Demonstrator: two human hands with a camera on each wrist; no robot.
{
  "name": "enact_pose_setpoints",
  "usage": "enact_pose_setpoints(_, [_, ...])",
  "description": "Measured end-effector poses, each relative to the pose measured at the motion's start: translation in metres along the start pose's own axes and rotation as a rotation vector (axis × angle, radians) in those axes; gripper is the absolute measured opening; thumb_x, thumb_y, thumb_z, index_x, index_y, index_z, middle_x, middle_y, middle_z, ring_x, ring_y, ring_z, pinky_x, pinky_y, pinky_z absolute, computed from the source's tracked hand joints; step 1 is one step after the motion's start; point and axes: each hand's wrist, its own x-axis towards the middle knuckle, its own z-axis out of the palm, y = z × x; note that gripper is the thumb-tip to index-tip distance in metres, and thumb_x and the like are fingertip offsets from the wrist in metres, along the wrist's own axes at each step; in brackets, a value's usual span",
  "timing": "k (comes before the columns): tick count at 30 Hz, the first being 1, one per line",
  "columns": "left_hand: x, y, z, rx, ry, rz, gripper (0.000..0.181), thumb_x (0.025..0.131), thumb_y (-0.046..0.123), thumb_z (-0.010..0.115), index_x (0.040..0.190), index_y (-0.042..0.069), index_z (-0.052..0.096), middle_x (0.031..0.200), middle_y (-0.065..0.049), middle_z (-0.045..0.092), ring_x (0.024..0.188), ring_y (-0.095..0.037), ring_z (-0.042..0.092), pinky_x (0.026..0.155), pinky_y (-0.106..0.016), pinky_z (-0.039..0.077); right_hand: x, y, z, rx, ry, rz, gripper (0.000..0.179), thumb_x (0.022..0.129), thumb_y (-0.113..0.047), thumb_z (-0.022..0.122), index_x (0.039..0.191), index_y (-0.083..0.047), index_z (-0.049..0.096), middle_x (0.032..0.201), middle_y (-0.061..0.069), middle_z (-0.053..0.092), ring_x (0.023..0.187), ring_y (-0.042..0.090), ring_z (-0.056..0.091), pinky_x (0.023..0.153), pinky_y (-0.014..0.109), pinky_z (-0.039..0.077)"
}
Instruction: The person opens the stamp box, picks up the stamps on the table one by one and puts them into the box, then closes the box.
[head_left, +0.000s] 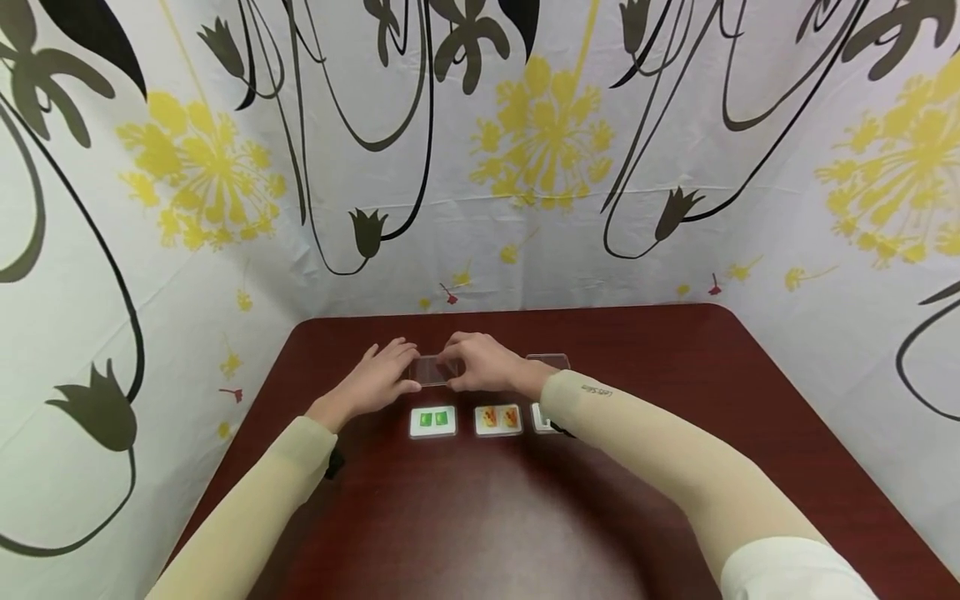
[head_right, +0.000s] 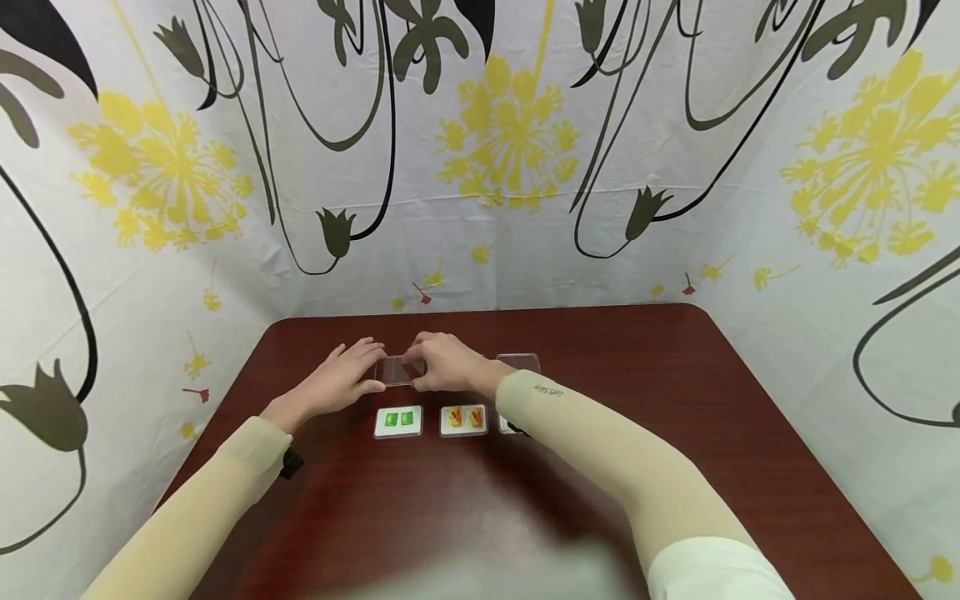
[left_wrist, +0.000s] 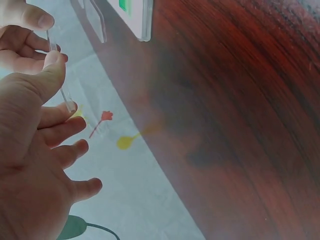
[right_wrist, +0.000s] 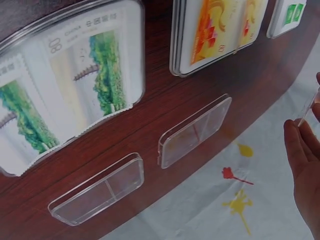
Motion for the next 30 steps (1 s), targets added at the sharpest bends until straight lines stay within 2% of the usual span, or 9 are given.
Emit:
enact_pose_setpoints(4, [-0.005,0.003,-0.004,0.000,0.010,0.000,0.063,0.098,0.043,0.066,0.145,0.005,0.051,0.153,-0.014,0.044,0.149,-0.034,0.025,0.113,-0.067,0.018,-0.002,-0.008,-0.004,0.031,0.019,-0.003,0.039,0.085,-0.027,0.077,0.123,-0.018,0.073,0.121,-0.002,0.062,0.097,0.017,0.064,0.082,0.031,0.050])
enact_pose_setpoints(10, [-0.013,0.003,-0.002,0.002,0.013,0.004,0.064,0.097,0.043,0.067,0.145,0.005,0.051,0.152,-0.014,0.046,0.148,-0.035,0.026,0.112,-0.068,0.019,-0.008,-0.022,-0.001,0.011,-0.017,0.012,0.040,0.089,-0.028,0.075,0.128,-0.020,0.071,0.131,-0.001,0.062,0.112,0.015,0.060,0.093,0.036,0.050])
enact_pose_setpoints(19, [-0.032,0.005,0.008,-0.049,0.005,0.026,0.062,0.097,0.043,0.066,0.145,0.007,0.051,0.150,-0.012,0.047,0.147,-0.034,0.030,0.110,-0.068,0.024,-0.014,-0.034,0.012,0.003,-0.029,-0.011,0.044,0.089,-0.033,0.078,0.129,-0.018,0.070,0.125,-0.004,0.065,0.099,0.012,0.060,0.079,0.029,0.049])
enact_pose_setpoints(26, [-0.041,0.007,0.011,-0.101,-0.004,0.039,0.059,0.096,0.036,0.070,0.143,0.005,0.052,0.145,-0.012,0.049,0.138,-0.030,0.041,0.107,-0.067,0.030,-0.018,-0.039,0.018,-0.009,-0.033,-0.013,0.044,0.088,-0.032,0.078,0.129,-0.019,0.070,0.123,-0.007,0.066,0.106,0.011,0.060,0.084,0.034,0.051])
enact_pose_setpoints(30, [-0.046,0.008,0.014,-0.119,-0.012,0.038,0.058,0.095,0.035,0.071,0.141,0.006,0.053,0.143,-0.010,0.050,0.134,-0.028,0.045,0.106,-0.065,0.034,-0.021,-0.041,0.023,-0.011,-0.043,-0.016,0.044,0.088,-0.033,0.078,0.129,-0.019,0.070,0.121,-0.007,0.066,0.105,0.010,0.061,0.085,0.032,0.051])
